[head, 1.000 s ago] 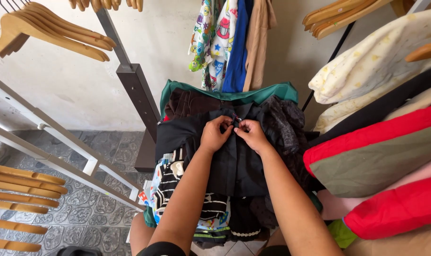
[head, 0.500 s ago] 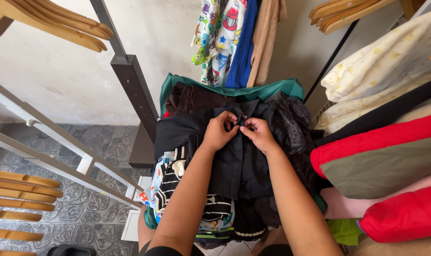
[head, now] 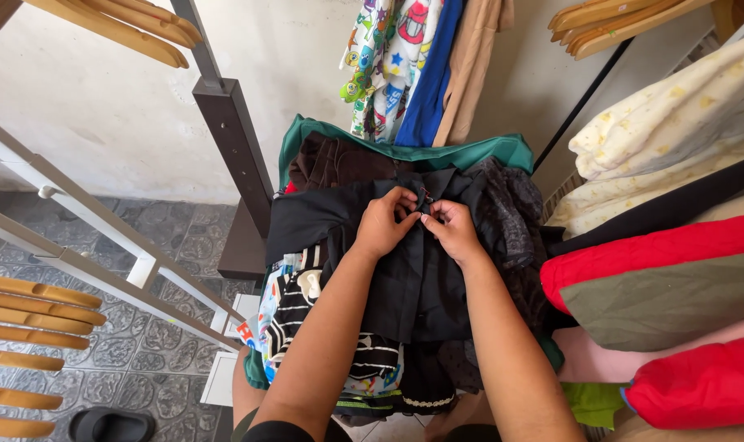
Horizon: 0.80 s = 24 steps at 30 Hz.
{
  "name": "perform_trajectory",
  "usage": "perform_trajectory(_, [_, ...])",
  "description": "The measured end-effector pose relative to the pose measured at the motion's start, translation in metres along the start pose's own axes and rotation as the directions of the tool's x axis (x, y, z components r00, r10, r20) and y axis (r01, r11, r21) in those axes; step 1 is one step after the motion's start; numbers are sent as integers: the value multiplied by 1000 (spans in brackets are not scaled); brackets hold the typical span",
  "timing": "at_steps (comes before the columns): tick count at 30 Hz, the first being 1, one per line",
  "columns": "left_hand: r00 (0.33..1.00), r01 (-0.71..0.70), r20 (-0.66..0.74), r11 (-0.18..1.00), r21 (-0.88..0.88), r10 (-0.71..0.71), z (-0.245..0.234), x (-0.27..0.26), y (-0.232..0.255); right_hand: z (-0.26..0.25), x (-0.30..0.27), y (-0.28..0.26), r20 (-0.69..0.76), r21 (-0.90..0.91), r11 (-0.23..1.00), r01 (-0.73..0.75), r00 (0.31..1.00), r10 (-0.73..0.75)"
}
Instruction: The person is buttoning a black shirt while sitting on the floor in a clothing store.
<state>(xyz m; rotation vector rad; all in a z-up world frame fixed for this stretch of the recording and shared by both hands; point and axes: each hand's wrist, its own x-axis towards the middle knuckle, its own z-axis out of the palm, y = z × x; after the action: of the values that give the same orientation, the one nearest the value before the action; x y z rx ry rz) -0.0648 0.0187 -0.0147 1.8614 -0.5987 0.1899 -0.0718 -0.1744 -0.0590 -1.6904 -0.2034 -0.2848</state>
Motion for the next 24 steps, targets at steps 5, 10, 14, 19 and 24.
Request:
perform_trajectory(5, [999,-24,38,998,-52,26,-1,-2,0,2,-7,-14,11,49,999,-18,1000,18])
perform_trajectory(10, [1000,19,19,998,-54,-18,0,-3,4,2,-7,-16,-11,84,996,-23,1000,24])
perform_trajectory(14, [1000,14,-12,998,-67,-15,1,-3,6,-1,-6,-15,-14,103,995,6,1000,-5])
perform_trajectory(19, [997,9,-79,990,-140,-20,5,2,-6,0,-8,-14,-12,125,992,-16,1000,18])
perform_trajectory(24, [997,38,-64,976,-212,-52,4,4,-10,-6,-3,7,-19,153,988,-25,999,28])
